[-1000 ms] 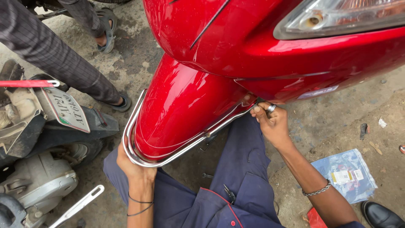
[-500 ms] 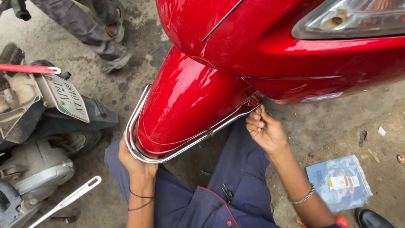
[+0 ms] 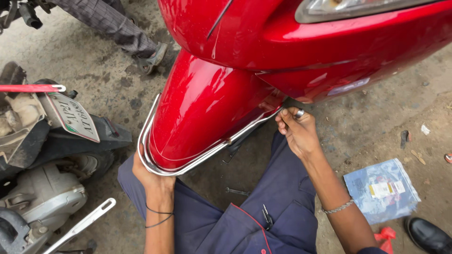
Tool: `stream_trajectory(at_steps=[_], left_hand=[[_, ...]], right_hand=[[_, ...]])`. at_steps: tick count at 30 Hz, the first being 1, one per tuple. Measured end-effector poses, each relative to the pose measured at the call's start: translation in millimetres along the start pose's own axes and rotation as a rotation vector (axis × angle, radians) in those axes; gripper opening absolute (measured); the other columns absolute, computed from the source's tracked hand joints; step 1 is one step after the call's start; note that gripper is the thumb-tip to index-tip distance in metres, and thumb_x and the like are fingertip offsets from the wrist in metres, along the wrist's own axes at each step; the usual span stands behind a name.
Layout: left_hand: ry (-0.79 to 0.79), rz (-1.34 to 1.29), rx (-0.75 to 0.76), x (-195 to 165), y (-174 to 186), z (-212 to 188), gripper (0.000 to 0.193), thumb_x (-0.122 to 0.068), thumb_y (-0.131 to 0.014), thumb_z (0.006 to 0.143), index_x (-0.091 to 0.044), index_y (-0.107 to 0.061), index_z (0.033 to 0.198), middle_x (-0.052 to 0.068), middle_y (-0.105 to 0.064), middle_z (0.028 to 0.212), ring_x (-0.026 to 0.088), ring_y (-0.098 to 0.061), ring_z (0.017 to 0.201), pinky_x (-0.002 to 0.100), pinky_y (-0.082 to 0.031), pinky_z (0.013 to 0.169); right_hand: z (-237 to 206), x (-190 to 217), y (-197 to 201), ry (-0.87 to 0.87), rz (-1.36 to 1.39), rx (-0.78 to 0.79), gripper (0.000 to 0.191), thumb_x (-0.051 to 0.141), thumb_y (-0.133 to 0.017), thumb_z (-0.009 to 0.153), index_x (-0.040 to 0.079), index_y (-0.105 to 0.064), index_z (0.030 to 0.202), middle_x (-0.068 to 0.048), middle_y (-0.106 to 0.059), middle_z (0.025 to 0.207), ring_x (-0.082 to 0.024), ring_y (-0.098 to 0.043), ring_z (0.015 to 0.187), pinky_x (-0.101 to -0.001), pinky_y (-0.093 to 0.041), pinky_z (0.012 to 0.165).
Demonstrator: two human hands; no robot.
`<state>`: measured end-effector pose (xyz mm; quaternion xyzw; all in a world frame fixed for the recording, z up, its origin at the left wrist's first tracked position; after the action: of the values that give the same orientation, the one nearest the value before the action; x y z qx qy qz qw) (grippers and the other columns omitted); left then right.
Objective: The person installs a chrome front bumper on a red scooter. They position the bumper against the front fender, align the mounting holes, and tighten the bolts using a wrench.
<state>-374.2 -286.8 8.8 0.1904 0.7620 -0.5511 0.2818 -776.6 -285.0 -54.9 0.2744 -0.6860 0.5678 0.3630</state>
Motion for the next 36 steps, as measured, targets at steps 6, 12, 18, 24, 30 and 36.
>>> stream_trajectory(at_steps=[6, 12, 18, 24, 30, 36], left_hand=[[-0.004, -0.001, 0.020, -15.3, 11.6, -20.0, 0.046, -0.025, -0.041, 0.105, 0.005, -0.059, 0.135, 0.020, -0.068, 0.132, 0.033, -0.067, 0.122, 0.046, -0.055, 0.106], [-0.002, -0.011, 0.016, -21.6, 20.5, -46.0, 0.044, -0.023, -0.041, 0.107, 0.005, -0.060, 0.134, 0.019, -0.068, 0.132, 0.032, -0.067, 0.122, 0.046, -0.055, 0.106], [0.001, -0.011, 0.029, -19.3, 19.5, -56.6, 0.044, -0.023, -0.041, 0.106, 0.004, -0.060, 0.135, 0.019, -0.068, 0.133, 0.032, -0.067, 0.122, 0.047, -0.055, 0.106], [0.017, -0.029, 0.076, -15.4, 18.2, -53.1, 0.048, -0.025, -0.040, 0.103, 0.004, -0.059, 0.135, 0.020, -0.067, 0.135, 0.034, -0.065, 0.126, 0.049, -0.054, 0.110], [0.020, -0.032, 0.099, -8.7, 28.5, -46.2, 0.047, -0.025, -0.041, 0.104, 0.005, -0.060, 0.135, 0.020, -0.067, 0.135, 0.034, -0.066, 0.126, 0.049, -0.054, 0.110], [-0.022, -0.014, 0.098, -10.5, 37.7, -45.1, 0.041, -0.023, -0.046, 0.106, 0.006, -0.062, 0.130, 0.020, -0.069, 0.129, 0.033, -0.069, 0.119, 0.047, -0.058, 0.105]], right_hand=[[-22.4, 6.5, -4.9, 0.198, -0.172, -0.082, 0.007, 0.005, -0.071, 0.101, -0.001, -0.068, 0.098, -0.009, -0.069, 0.089, -0.013, -0.062, 0.073, -0.0248, -0.051, 0.064], [-42.7, 3.1, -7.5, 0.255, -0.137, -0.040, 0.008, 0.007, -0.070, 0.101, -0.002, -0.069, 0.102, -0.009, -0.070, 0.093, -0.014, -0.066, 0.078, -0.0266, -0.055, 0.069], [-53.1, 4.1, -4.4, 0.259, -0.087, -0.004, 0.011, 0.009, -0.070, 0.102, -0.002, -0.068, 0.104, -0.009, -0.072, 0.095, -0.015, -0.067, 0.080, -0.0276, -0.057, 0.073], [-54.4, 7.5, -7.1, 0.281, -0.078, -0.007, 0.012, 0.010, -0.071, 0.102, -0.002, -0.068, 0.105, -0.010, -0.072, 0.096, -0.015, -0.067, 0.080, -0.0280, -0.057, 0.074], [-63.3, -35.4, -2.8, 0.101, -0.443, 0.072, 0.017, 0.016, -0.067, 0.104, 0.000, -0.071, 0.103, -0.010, -0.073, 0.093, -0.014, -0.068, 0.078, -0.0282, -0.056, 0.070], [-80.6, -202.2, -5.5, -0.596, -1.663, 0.560, 0.017, 0.014, -0.070, 0.091, 0.013, -0.079, 0.105, -0.012, -0.074, 0.108, -0.028, -0.071, 0.103, -0.0424, -0.054, 0.091]])
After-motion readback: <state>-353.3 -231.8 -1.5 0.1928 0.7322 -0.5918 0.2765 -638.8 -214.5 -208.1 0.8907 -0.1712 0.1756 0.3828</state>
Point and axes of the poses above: each hand's wrist, its own z-axis towards the middle knuckle, its own y-axis out of the back of the hand, x = y × z, the point moved 9 cm from there along z, towards the middle knuckle
